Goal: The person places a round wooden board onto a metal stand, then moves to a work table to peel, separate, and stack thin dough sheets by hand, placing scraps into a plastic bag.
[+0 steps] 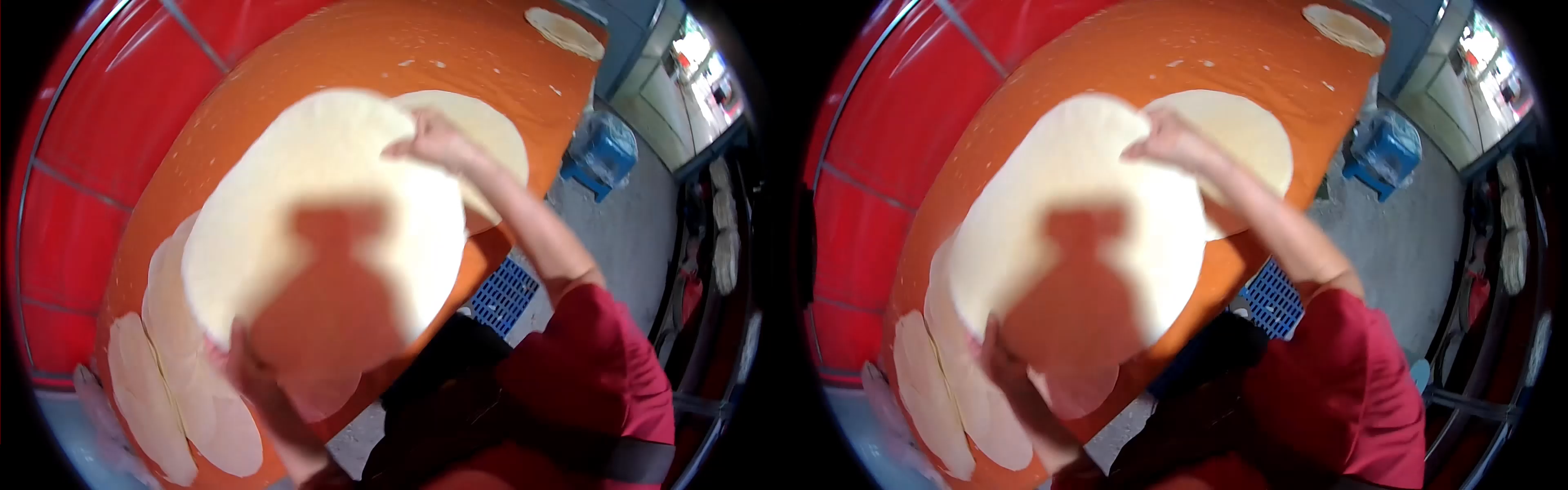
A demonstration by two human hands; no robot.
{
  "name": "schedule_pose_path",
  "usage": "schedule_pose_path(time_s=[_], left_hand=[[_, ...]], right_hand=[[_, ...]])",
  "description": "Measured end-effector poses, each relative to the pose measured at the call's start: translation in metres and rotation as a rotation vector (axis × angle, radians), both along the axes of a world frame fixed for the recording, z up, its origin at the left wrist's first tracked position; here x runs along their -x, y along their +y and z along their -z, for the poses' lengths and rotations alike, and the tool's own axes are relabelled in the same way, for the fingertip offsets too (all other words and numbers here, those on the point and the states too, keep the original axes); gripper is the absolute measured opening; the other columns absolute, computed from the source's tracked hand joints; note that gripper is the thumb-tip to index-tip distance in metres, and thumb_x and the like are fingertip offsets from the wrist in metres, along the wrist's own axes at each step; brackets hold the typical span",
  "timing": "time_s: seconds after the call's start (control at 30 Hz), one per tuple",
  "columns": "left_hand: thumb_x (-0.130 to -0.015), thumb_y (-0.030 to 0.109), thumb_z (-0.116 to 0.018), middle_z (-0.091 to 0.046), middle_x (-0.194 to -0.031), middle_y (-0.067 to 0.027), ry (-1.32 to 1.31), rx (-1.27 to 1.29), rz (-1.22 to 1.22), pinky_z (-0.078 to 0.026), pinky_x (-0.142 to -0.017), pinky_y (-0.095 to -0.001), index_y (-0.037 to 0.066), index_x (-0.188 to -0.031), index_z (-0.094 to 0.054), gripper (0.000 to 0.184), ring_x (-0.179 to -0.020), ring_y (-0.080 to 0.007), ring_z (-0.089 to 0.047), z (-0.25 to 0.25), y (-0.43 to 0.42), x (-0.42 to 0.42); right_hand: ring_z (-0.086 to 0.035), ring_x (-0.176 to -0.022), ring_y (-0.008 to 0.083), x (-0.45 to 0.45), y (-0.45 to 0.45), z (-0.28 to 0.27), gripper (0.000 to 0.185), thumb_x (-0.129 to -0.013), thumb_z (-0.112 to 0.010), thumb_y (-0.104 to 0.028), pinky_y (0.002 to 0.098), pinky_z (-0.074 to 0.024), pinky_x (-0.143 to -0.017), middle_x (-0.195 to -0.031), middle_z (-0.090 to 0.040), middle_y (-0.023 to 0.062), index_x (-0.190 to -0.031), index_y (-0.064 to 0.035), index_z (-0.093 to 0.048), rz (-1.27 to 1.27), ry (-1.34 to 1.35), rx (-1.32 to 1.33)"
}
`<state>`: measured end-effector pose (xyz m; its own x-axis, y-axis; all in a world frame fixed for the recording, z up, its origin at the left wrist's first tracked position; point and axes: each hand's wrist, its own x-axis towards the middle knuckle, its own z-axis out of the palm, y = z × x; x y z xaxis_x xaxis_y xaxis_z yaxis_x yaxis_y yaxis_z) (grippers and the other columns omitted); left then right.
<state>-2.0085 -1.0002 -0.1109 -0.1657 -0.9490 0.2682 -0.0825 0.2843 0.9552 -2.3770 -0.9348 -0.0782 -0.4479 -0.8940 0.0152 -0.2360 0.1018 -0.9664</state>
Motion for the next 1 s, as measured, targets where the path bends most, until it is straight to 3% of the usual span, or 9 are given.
schedule_pose_path(time_s=[0.13,0.23,0.3,0.43,0.63,0.73,0.77,0.87,1.0], left_hand=[[-0.079,0.008,-0.051,-0.054,-0.097,-0.0109,-0.067,0.230,0.231,-0.046,-0.071,-0.0300,-0.002,-0.100,-0.052,0.024,-0.086,-0.0199,-0.053,0.055,-0.017,0.166],[-0.076,0.004,-0.055,-0.053,-0.098,-0.0091,0.533,-0.575,-0.066,-0.046,-0.072,-0.0321,-0.001,-0.103,-0.050,0.028,-0.085,-0.0188,-0.053,0.112,0.002,0.254],[-0.076,0.006,-0.057,-0.054,-0.097,-0.0091,0.348,-0.533,-0.063,-0.046,-0.073,-0.0338,0.000,-0.105,-0.048,0.031,-0.085,-0.0194,-0.053,0.113,0.032,0.282],[-0.080,0.018,-0.056,-0.053,-0.106,-0.0107,0.070,-0.658,0.128,-0.046,-0.072,-0.0325,-0.003,-0.113,-0.045,0.040,-0.088,-0.0224,-0.053,0.117,0.030,0.272],[-0.078,0.014,-0.057,-0.056,-0.099,-0.0131,-0.711,-0.205,0.014,-0.046,-0.073,-0.0320,-0.004,-0.111,-0.047,0.039,-0.083,-0.0222,-0.055,0.132,0.015,0.265],[-0.079,0.015,-0.055,-0.051,-0.108,-0.0181,-0.200,-0.283,0.155,-0.040,-0.085,-0.0363,-0.004,-0.119,-0.040,0.047,-0.096,-0.0281,-0.050,0.154,-0.009,0.249],[-0.079,0.014,-0.053,-0.050,-0.108,-0.0194,-0.312,-0.097,0.032,-0.039,-0.085,-0.0381,-0.005,-0.118,-0.040,0.046,-0.096,-0.0289,-0.050,0.165,-0.010,0.251],[-0.077,0.013,-0.049,-0.047,-0.110,-0.0216,-0.535,0.254,-0.271,-0.036,-0.088,-0.0427,-0.006,-0.117,-0.039,0.045,-0.098,-0.0316,-0.048,0.190,0.005,0.281],[-0.078,0.011,-0.048,-0.040,-0.121,-0.0188,-0.746,0.345,-0.372,-0.036,-0.089,-0.0414,-0.005,-0.118,-0.038,0.044,-0.101,-0.0311,-0.047,0.198,0.015,0.285]], right_hand=[[-0.058,-0.086,0.0220,0.189,0.003,0.031,0.042,-0.060,-0.072,-0.004,0.0319,-0.0493,-0.074,-0.092,-0.060,0.0144,-0.097,0.0066,-0.055,0.061,-0.309,0.009],[-0.055,-0.090,0.0222,0.262,0.010,0.102,0.076,-0.056,-0.077,-0.007,0.0325,-0.0463,-0.076,-0.102,-0.054,0.0133,-0.119,0.0068,-0.037,0.100,-0.319,-0.222],[-0.052,-0.097,0.0241,0.292,0.014,0.193,0.073,-0.057,-0.076,-0.009,0.0332,-0.0439,-0.080,-0.108,-0.052,0.0154,-0.118,0.0055,-0.038,0.370,-0.243,-0.286],[-0.034,-0.119,0.0251,0.301,0.017,0.173,0.082,-0.056,-0.076,-0.011,0.0339,-0.0246,-0.098,-0.119,-0.044,0.0183,-0.123,0.0061,-0.032,0.137,-0.433,-0.402],[-0.050,-0.100,0.0215,0.325,0.021,0.211,0.075,-0.062,-0.075,-0.009,0.0336,-0.0436,-0.081,-0.115,-0.047,0.0142,-0.123,0.0031,-0.033,0.168,-0.143,-0.220],[-0.049,-0.101,0.0194,0.288,0.035,0.200,0.068,-0.069,-0.072,-0.015,0.0308,-0.0420,-0.084,-0.112,-0.049,0.0144,-0.123,0.0009,-0.035,0.326,0.087,0.053],[-0.047,-0.105,0.0209,0.272,0.041,0.193,0.071,-0.070,-0.072,-0.025,0.0298,-0.0399,-0.087,-0.117,-0.047,0.0154,-0.123,0.0029,-0.034,0.321,-0.130,0.021],[-0.049,-0.102,0.0203,0.287,0.041,0.210,0.062,-0.072,-0.068,-0.011,0.0284,-0.0406,-0.086,-0.114,-0.050,0.0137,-0.123,0.0019,-0.036,0.353,-0.244,0.066],[-0.047,-0.104,0.0212,0.304,0.042,0.234,0.054,-0.070,-0.066,-0.003,0.0293,-0.0387,-0.088,-0.114,-0.050,0.0128,-0.119,0.0032,-0.042,0.261,-0.140,0.076]])
